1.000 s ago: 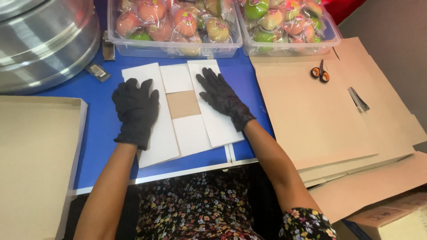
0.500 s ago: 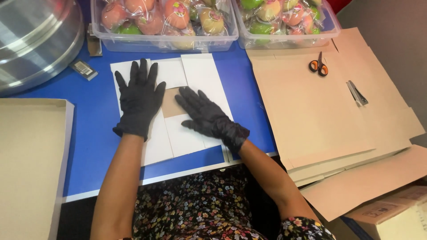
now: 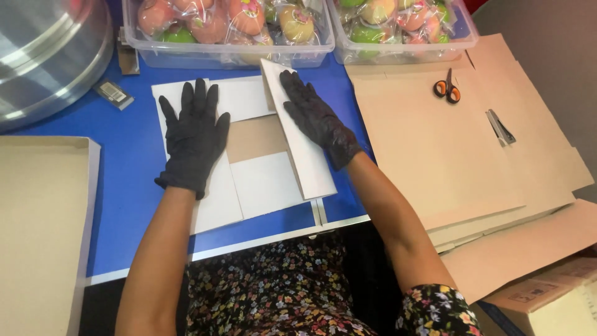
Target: Assembling a cardboard pastry box by folding the sides and stapling the corners together.
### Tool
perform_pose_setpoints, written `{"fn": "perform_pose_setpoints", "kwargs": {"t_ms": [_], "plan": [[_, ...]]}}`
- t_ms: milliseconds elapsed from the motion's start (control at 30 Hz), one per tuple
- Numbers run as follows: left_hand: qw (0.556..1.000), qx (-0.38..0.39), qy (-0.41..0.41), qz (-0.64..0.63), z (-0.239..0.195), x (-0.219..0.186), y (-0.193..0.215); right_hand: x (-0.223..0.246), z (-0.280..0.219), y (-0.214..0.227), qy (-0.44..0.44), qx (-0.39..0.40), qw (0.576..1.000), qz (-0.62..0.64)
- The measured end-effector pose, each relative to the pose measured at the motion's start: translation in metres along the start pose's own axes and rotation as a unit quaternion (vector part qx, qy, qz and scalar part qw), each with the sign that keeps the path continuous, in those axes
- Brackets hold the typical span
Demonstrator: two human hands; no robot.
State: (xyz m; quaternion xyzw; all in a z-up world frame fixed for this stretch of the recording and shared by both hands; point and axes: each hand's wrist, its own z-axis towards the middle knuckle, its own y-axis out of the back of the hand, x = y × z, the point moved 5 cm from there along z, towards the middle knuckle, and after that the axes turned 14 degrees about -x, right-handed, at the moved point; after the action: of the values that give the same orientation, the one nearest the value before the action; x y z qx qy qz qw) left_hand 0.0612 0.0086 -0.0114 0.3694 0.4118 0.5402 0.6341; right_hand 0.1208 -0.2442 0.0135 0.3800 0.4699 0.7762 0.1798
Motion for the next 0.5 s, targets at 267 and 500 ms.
{"fn": "perform_pose_setpoints", "kwargs": {"t_ms": [267, 500], "plan": [[0.999, 0.000, 0.015, -0.042, 0.001, 0.003, -0.010, -0.016, -0.003, -0.051, -0.021, 0.033, 0.986, -0.162], [0.998, -0.003, 0.013, -0.069, -0.001, -0.003, -0.004, 0.079, -0.046, -0.050, 0.089, 0.055, 0.984, -0.142]]}}
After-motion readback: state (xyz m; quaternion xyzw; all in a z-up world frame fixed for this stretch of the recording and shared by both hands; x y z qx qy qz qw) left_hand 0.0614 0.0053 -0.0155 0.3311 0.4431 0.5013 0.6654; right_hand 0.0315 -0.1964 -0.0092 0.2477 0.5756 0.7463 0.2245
